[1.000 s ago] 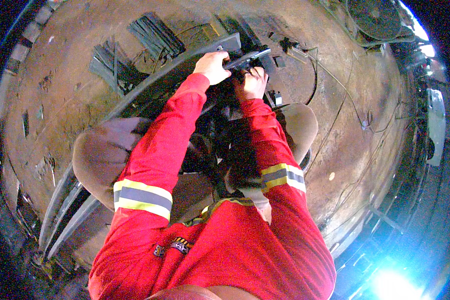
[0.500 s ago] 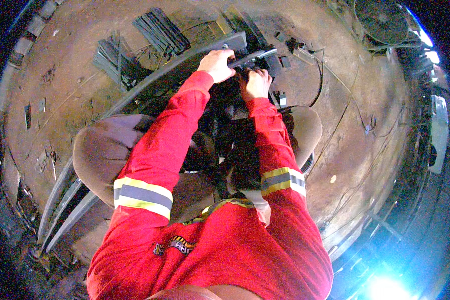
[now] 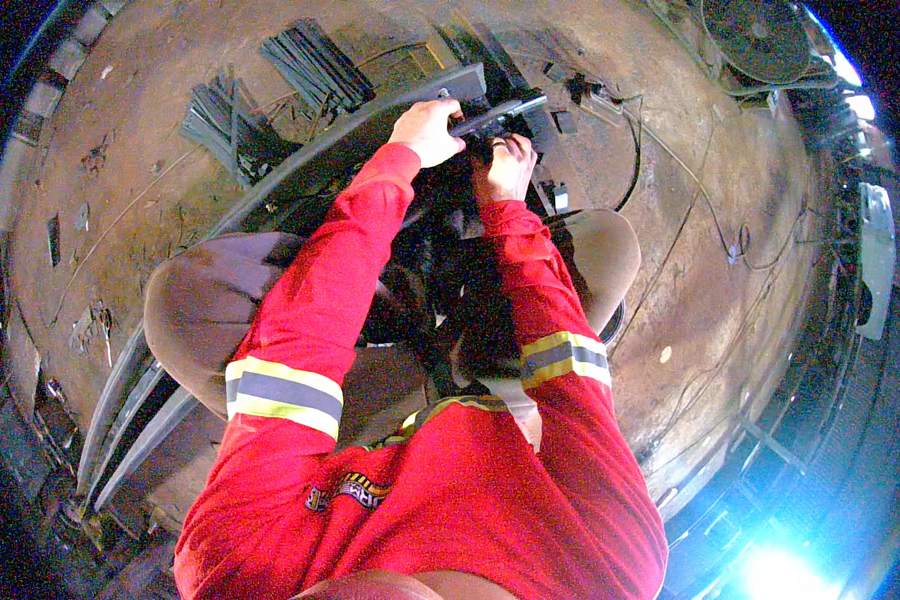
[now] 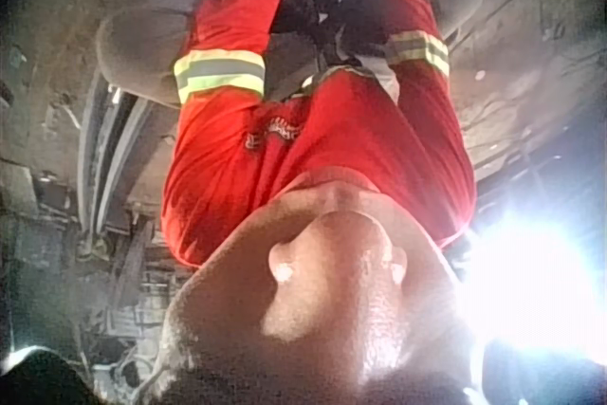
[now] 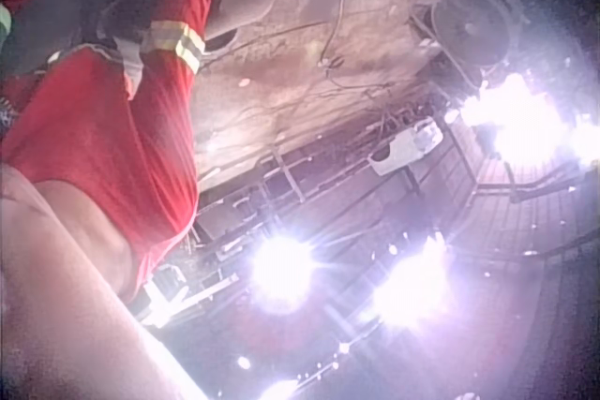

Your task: The person sits cross-legged on the floor and assembles a metal frame structure. They align metal bars and use a screwdriver to tighten screws into the joints, securing the components together.

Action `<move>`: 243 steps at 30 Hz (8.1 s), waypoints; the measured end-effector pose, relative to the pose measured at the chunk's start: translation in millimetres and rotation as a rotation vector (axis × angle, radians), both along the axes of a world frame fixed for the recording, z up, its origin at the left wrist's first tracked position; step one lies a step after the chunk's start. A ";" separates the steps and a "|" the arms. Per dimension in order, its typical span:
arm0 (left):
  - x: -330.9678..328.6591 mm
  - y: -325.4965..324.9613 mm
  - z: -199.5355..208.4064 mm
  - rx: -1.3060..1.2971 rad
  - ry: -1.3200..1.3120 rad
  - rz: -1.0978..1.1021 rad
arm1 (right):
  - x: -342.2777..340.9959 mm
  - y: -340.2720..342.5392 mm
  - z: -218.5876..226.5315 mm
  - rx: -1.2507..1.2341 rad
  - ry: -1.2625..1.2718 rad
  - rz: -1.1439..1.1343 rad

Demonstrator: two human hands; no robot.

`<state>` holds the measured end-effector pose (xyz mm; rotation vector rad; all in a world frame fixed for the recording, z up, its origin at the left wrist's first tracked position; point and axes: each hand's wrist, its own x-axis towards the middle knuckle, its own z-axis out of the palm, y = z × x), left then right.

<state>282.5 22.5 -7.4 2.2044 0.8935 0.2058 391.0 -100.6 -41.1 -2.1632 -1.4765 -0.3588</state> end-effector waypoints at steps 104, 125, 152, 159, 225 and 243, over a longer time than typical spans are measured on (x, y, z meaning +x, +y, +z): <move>53.5 -87.7 -14.1 -0.203 -0.142 0.979 | 39.2 -8.1 -34.7 -0.069 0.467 0.087; 53.2 -80.8 -41.6 -0.228 -0.339 1.035 | 23.2 -5.4 -10.3 -0.206 0.340 -0.067; 40.7 -78.4 -38.2 -0.164 -0.155 0.756 | 11.0 -10.4 -27.3 0.091 0.340 0.001; 41.7 -75.6 -39.0 -0.318 -0.149 0.747 | 11.3 -12.4 -28.9 0.095 0.419 0.008; 49.2 -83.9 -32.5 -0.288 -0.325 1.007 | 14.1 -13.7 -23.4 -0.015 0.304 0.063; 54.6 -84.8 -33.2 -0.262 -0.360 1.067 | 18.3 -13.3 -23.3 -0.009 0.394 -0.023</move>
